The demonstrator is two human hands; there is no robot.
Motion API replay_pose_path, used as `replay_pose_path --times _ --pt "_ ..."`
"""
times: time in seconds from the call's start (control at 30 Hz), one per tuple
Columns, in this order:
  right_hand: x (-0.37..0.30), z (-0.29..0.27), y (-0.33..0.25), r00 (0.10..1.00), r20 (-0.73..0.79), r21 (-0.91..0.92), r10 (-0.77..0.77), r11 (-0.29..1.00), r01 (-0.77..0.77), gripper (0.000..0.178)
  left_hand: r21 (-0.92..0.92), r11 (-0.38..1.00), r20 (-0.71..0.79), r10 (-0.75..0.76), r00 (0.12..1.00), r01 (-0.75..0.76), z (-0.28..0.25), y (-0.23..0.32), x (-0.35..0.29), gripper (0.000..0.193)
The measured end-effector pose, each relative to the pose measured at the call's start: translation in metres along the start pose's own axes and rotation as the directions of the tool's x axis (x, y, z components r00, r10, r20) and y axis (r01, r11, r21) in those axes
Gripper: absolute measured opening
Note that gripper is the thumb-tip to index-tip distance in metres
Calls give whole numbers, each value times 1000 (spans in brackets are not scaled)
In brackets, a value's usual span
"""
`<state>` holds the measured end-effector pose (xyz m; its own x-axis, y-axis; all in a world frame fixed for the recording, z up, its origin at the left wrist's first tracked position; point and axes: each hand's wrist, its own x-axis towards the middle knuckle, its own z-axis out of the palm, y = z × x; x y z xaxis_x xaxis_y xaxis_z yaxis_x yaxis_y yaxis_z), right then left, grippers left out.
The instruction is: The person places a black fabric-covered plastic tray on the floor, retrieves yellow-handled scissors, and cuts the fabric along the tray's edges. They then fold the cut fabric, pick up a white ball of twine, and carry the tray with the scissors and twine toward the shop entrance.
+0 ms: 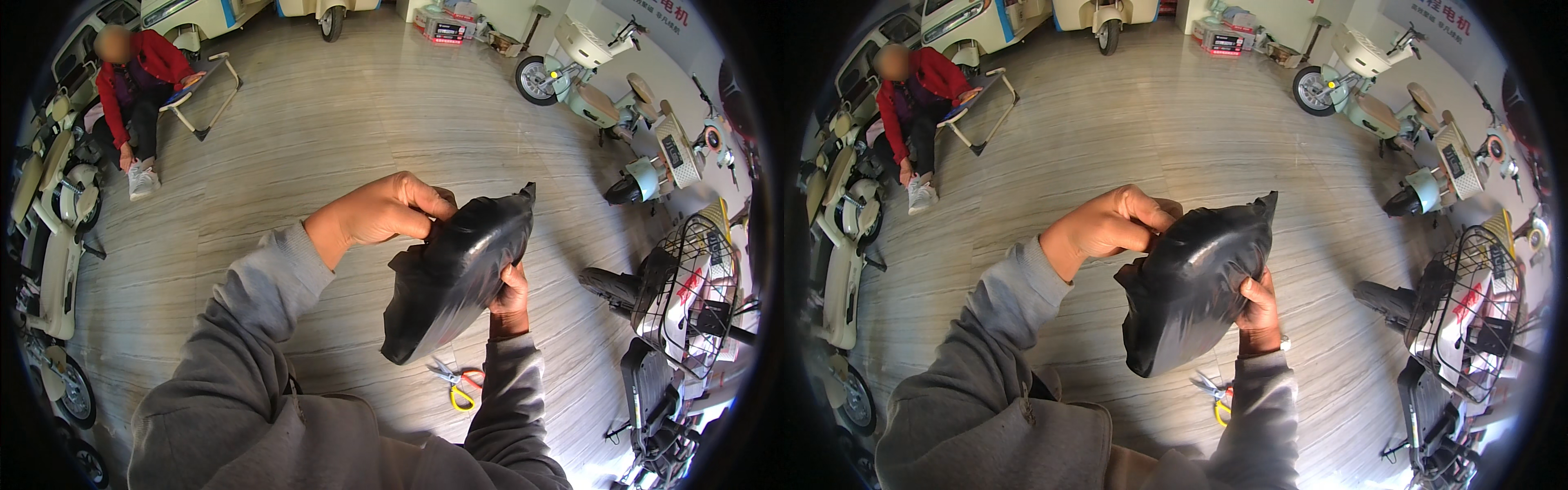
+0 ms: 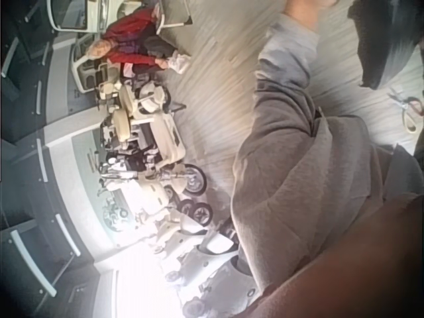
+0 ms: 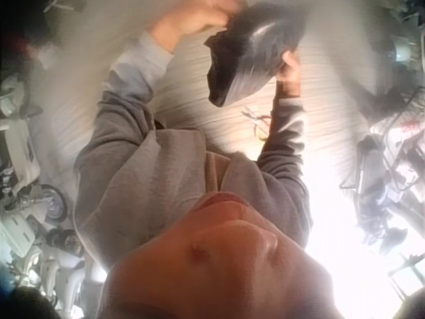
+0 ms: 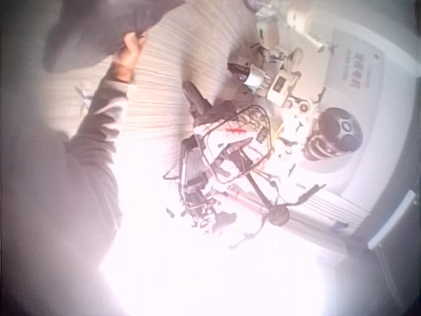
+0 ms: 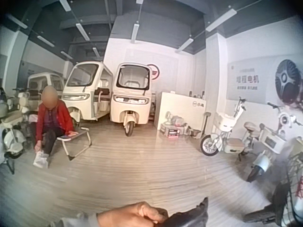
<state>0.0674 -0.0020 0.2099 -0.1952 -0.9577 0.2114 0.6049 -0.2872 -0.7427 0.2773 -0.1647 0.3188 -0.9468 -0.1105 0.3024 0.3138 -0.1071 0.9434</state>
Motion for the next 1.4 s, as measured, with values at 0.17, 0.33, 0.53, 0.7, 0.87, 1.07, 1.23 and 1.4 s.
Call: replay_pose_path --times 0.17,0.33,0.53,0.7,0.87,1.07,1.23,1.4 --pt "2 -9 13 999 -20 75 48 996 -46 74 -120 992 -121 -38 992 23 2 -17 5 32" --pt "5 -1 16 996 -85 118 37 993 -27 66 -82 997 -217 -14 976 -4 1 -19 7 24" --pt "11 6 11 988 -148 63 34 998 -25 55 -153 988 -384 -73 921 14 -1 -27 9 22" --pt "12 4 12 990 -135 43 30 999 -25 52 -141 990 -385 -51 921 -5 -5 -30 8 20" --pt "11 4 11 992 -125 52 28 998 -22 51 -122 992 -349 -70 935 29 -7 -24 4 23" --pt "10 6 8 991 -133 17 -10 1000 12 53 -149 986 -334 -117 935 70 1 -12 2 28" --pt "10 4 3 989 -145 -16 -26 1000 24 52 -313 941 -239 -207 949 127 -1 2 2 31" --pt "11 5 1 981 -178 -132 -78 990 55 45 -285 948 -413 -256 874 144 13 -11 8 48"
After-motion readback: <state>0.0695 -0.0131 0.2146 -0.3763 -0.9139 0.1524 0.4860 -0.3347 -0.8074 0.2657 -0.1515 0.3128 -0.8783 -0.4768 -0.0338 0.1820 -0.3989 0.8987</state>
